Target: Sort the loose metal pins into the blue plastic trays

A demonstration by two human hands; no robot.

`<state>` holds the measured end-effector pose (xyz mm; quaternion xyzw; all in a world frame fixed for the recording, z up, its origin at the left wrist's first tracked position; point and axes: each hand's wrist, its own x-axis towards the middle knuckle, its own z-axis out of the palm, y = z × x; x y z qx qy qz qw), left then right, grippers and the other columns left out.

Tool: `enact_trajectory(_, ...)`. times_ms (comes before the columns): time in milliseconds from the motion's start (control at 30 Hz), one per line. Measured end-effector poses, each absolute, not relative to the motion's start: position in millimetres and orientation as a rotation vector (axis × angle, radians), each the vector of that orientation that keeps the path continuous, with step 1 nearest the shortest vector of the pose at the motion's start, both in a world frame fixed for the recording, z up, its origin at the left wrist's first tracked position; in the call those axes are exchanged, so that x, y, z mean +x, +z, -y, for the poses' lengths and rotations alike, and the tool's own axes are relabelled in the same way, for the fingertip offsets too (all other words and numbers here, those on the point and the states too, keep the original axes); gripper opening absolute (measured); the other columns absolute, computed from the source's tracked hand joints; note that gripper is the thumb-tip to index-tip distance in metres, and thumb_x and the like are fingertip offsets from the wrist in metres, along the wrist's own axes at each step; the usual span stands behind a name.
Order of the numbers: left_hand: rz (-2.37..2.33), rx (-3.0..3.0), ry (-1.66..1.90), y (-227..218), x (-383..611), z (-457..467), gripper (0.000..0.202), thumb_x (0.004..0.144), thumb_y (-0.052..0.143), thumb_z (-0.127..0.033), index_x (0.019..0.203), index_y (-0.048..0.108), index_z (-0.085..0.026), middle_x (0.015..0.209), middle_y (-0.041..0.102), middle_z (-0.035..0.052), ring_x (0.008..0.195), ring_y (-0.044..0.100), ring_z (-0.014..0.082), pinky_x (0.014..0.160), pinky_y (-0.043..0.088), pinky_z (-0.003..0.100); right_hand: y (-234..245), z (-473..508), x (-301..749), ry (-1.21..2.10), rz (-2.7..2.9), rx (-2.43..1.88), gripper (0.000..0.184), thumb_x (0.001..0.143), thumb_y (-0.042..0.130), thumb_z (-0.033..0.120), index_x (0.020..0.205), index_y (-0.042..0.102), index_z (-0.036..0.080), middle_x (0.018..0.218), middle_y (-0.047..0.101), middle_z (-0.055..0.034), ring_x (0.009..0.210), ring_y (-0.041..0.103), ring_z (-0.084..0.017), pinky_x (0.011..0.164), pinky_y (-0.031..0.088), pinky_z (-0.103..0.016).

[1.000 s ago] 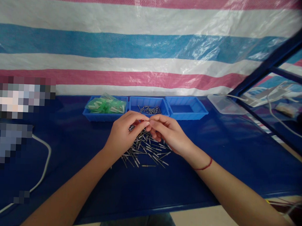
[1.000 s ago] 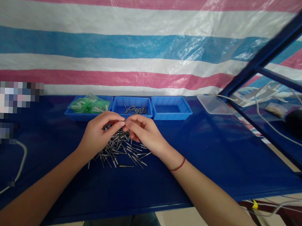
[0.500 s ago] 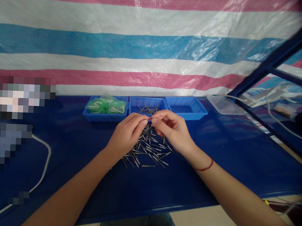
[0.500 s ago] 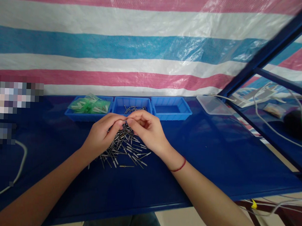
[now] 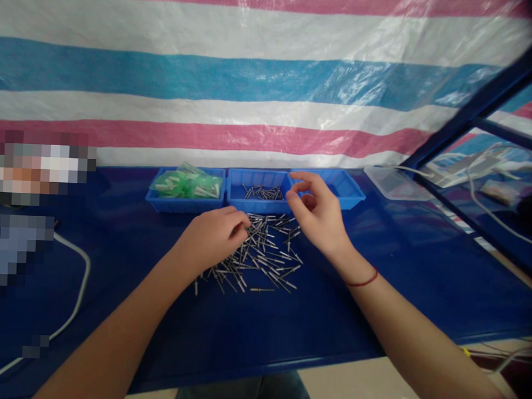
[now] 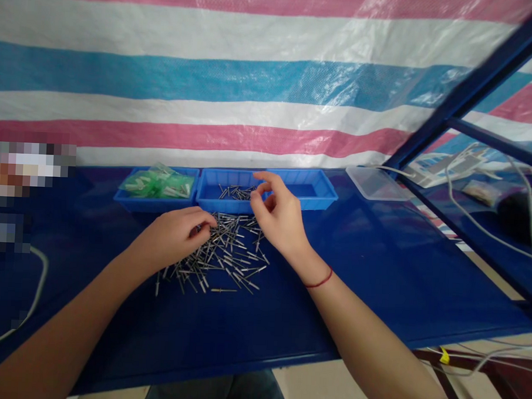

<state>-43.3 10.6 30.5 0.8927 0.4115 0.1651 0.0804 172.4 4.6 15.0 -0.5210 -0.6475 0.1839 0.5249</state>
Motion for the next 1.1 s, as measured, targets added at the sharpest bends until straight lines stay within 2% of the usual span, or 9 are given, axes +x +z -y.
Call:
enact_trajectory(167, -1.295, 2.694, 0.356, 30, -46, -12, 0.016, 0.084, 0.055, -0.022, 0.077, 0.069, -0.02, 0.081, 0.065, 0.003, 0.068, 0.063, 0.0154, 0.056, 0.043, 0.024, 17, 3, 165, 0.478, 1.656, -1.218, 0.031, 0.085, 0.053, 0.022, 0.116, 0.049, 0.022, 0.083, 0.057, 0.0018, 0.048, 0.041, -0.006, 0.049, 0.036, -0.024)
enact_trajectory(333, -1.31, 2.737, 0.295, 27, -43, -12, 0.018, 0.086, 0.055, -0.024, 0.081, 0.072, -0.019, 0.082, 0.065, 0.0046, 0.071, 0.065, 0.0162, 0.058, 0.044, 0.023, 16, 8, 161, 0.46, 1.783, -1.207, 0.032, 0.086, 0.051, 0.022, 0.118, 0.047, 0.022, 0.084, 0.058, 0.0016, 0.05, 0.045, -0.007, 0.052, 0.039, -0.024)
enact_trajectory(600, -1.452, 2.816, 0.23, 23, -33, -3, 0.021, 0.089, 0.053, -0.027, 0.084, 0.072, -0.02, 0.083, 0.061, 0.0039, 0.064, 0.062, 0.0163, 0.053, 0.042, 0.025, 14, 10, 157, 0.444, 1.893, -1.18, 0.034, 0.087, 0.051, 0.02, 0.12, 0.046, 0.024, 0.084, 0.058, 0.0023, 0.052, 0.047, -0.008, 0.057, 0.042, -0.025)
enact_trajectory(833, -1.375, 2.839, 0.236, 18, -32, -6, 0.021, 0.091, 0.052, -0.028, 0.086, 0.071, -0.021, 0.082, 0.059, 0.0028, 0.063, 0.06, 0.0135, 0.055, 0.041, 0.023, 12, 10, 155, 0.401, 1.948, -1.173, 0.031, 0.087, 0.051, 0.019, 0.118, 0.049, 0.02, 0.084, 0.061, 0.0011, 0.055, 0.05, -0.009, 0.059, 0.043, -0.024)
enact_trajectory(967, -1.376, 2.905, 0.133, 18, -30, -6, 0.027, 0.095, 0.042, -0.026, 0.088, 0.067, -0.017, 0.087, 0.059, 0.0052, 0.069, 0.061, 0.0162, 0.059, 0.042, 0.026, 12, 10, 155, 0.351, 1.986, -1.144, 0.026, 0.086, 0.052, 0.018, 0.112, 0.054, 0.017, 0.083, 0.061, -0.0001, 0.055, 0.05, -0.008, 0.059, 0.043, -0.023)
enact_trajectory(1100, -1.388, 2.874, 0.197, 27, -33, -5, 0.026, 0.096, 0.04, -0.024, 0.091, 0.064, -0.016, 0.092, 0.061, 0.0067, 0.074, 0.061, 0.0189, 0.062, 0.043, 0.029, 11, 9, 156, 0.335, 2.025, -1.16, 0.018, 0.087, 0.053, 0.019, 0.103, 0.061, 0.015, 0.082, 0.064, -0.0022, 0.059, 0.052, -0.01, 0.062, 0.044, -0.024)
